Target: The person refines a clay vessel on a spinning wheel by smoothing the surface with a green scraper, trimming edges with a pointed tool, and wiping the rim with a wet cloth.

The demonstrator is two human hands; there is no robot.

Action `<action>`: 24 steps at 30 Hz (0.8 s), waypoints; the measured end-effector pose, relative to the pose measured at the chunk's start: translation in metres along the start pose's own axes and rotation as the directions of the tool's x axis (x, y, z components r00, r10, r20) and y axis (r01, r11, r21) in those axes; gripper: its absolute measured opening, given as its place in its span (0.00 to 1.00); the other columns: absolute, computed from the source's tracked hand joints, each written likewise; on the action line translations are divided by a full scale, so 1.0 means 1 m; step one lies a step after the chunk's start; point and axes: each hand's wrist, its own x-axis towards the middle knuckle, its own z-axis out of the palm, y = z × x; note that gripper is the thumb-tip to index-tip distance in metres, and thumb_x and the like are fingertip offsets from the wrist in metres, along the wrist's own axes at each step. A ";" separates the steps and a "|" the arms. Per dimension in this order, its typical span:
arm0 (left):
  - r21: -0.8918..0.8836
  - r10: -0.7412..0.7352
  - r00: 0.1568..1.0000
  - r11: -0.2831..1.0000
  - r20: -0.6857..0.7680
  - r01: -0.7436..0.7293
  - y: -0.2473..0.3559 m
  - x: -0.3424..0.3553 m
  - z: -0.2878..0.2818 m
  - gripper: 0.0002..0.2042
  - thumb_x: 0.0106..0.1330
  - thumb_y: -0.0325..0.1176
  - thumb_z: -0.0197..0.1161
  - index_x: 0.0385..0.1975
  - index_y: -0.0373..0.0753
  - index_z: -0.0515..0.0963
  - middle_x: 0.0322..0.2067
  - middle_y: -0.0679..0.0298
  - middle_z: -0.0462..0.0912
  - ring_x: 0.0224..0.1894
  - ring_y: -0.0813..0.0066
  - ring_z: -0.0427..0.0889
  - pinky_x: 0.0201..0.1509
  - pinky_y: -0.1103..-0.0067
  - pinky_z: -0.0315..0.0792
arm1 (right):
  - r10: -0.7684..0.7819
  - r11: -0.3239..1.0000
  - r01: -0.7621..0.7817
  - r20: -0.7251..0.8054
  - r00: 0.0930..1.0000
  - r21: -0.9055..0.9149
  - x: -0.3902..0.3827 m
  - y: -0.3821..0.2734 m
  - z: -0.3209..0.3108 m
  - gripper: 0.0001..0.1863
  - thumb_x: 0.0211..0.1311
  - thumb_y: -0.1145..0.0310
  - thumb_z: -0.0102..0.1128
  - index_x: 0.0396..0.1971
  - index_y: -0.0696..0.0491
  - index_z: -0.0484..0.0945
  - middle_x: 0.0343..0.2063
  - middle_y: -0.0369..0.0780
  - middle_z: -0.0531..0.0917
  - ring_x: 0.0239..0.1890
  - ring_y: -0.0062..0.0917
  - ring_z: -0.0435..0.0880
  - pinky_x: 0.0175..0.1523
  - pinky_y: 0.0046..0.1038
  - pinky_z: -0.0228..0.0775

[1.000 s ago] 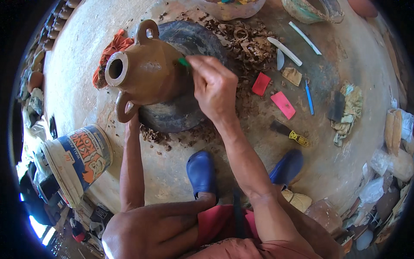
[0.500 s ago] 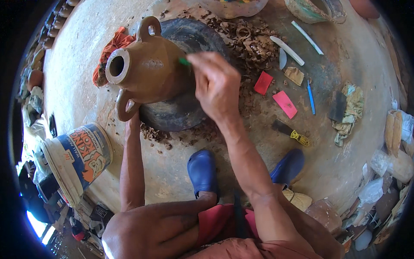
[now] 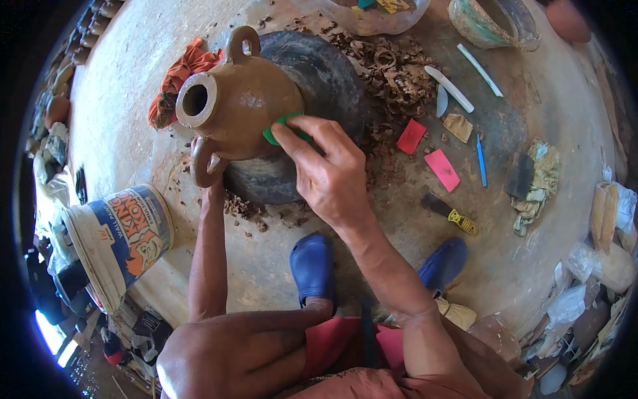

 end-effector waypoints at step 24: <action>0.132 0.094 0.995 0.986 0.037 -0.098 0.014 0.003 -0.003 0.21 0.56 0.33 0.77 0.49 0.38 0.82 0.47 0.57 0.87 0.52 0.54 0.83 0.65 0.60 0.73 | -0.022 0.996 0.035 -0.141 0.990 0.088 0.060 0.075 0.021 0.17 0.57 0.85 0.65 0.45 0.55 0.90 0.42 0.46 0.89 0.41 0.42 0.91 0.45 0.37 0.84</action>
